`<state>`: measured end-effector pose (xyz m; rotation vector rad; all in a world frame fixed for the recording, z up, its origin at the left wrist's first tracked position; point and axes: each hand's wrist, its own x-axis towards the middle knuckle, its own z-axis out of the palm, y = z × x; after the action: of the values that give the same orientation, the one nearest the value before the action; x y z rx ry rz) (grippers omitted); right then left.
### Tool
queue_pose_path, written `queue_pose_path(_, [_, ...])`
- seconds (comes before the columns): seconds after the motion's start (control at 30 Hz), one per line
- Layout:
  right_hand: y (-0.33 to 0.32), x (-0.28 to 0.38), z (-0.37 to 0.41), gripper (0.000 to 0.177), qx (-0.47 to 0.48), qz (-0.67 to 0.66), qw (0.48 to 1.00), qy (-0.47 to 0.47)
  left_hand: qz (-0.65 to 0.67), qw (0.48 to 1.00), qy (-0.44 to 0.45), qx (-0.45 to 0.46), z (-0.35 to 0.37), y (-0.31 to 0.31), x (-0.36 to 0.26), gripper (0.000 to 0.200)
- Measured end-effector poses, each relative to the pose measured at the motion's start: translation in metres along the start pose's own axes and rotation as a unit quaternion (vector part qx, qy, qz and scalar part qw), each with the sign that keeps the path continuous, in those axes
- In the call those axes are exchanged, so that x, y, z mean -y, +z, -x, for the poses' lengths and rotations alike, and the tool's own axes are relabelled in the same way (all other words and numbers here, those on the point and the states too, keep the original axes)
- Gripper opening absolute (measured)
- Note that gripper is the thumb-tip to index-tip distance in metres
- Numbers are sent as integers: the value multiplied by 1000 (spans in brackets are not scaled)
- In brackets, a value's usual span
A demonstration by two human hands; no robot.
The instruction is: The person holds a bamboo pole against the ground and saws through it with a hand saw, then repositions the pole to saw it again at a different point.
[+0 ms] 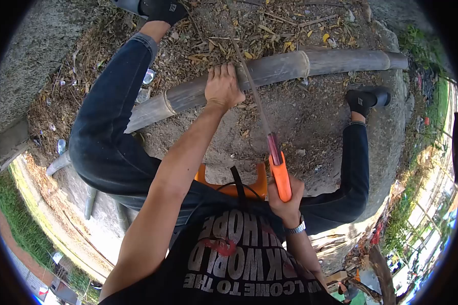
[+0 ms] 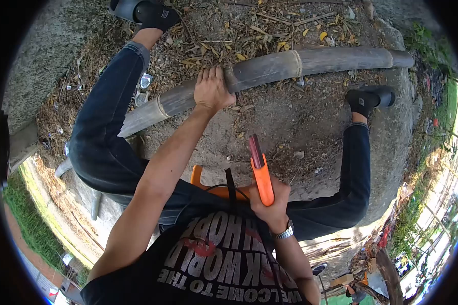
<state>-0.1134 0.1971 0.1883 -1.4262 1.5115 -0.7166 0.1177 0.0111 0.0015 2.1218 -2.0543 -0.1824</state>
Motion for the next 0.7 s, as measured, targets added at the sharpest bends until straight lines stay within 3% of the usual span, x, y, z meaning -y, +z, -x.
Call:
queue_pose_path(0.03, [-11,3,16,32,20,0,999,29,7,1000,-7,25,11,-1,-1,85])
queue_pose_path(0.1, [-4,12,1,19,1,-13,999,44,19,998,-25,59,13,-8,0,87])
queue_pose_path(0.17, [23,1,-55,7,5,15,1000,-10,33,995,-17,88,12,-7,-4,88])
queue_pose_path(0.23, [46,8,-97,12,1,45,997,-66,48,995,-24,88,3,-10,-2,92])
queue_pose_path(0.27, [41,14,-97,11,22,82,993,-83,32,999,2,31,7,2,4,94])
queue_pose_path(0.37, [-2,14,-25,13,45,27,999,-6,5,999,-4,35,11,0,-1,93])
queue_pose_path(0.4, [-9,17,-3,17,-9,-6,1000,8,9,999,-14,52,8,-1,-1,92])
queue_pose_path(0.43, [-15,27,12,17,13,0,999,43,15,995,-29,90,41,1,-3,92])
queue_pose_path(0.5, [-6,22,-26,9,5,-23,999,42,3,996,-32,86,8,-4,-4,91])
queue_pose_path(0.53, [12,-3,-59,2,13,-3,1000,10,-9,998,-10,68,11,-3,-4,93])
queue_pose_path(0.57, [32,-10,-92,7,17,5,1000,-10,-6,997,-3,75,34,1,-4,93])
queue_pose_path(0.63, [36,9,-106,7,2,60,994,-87,-6,998,4,60,5,9,7,96])
queue_pose_path(0.7, [10,14,-52,7,20,56,997,-44,-30,996,-9,78,35,-1,-3,99])
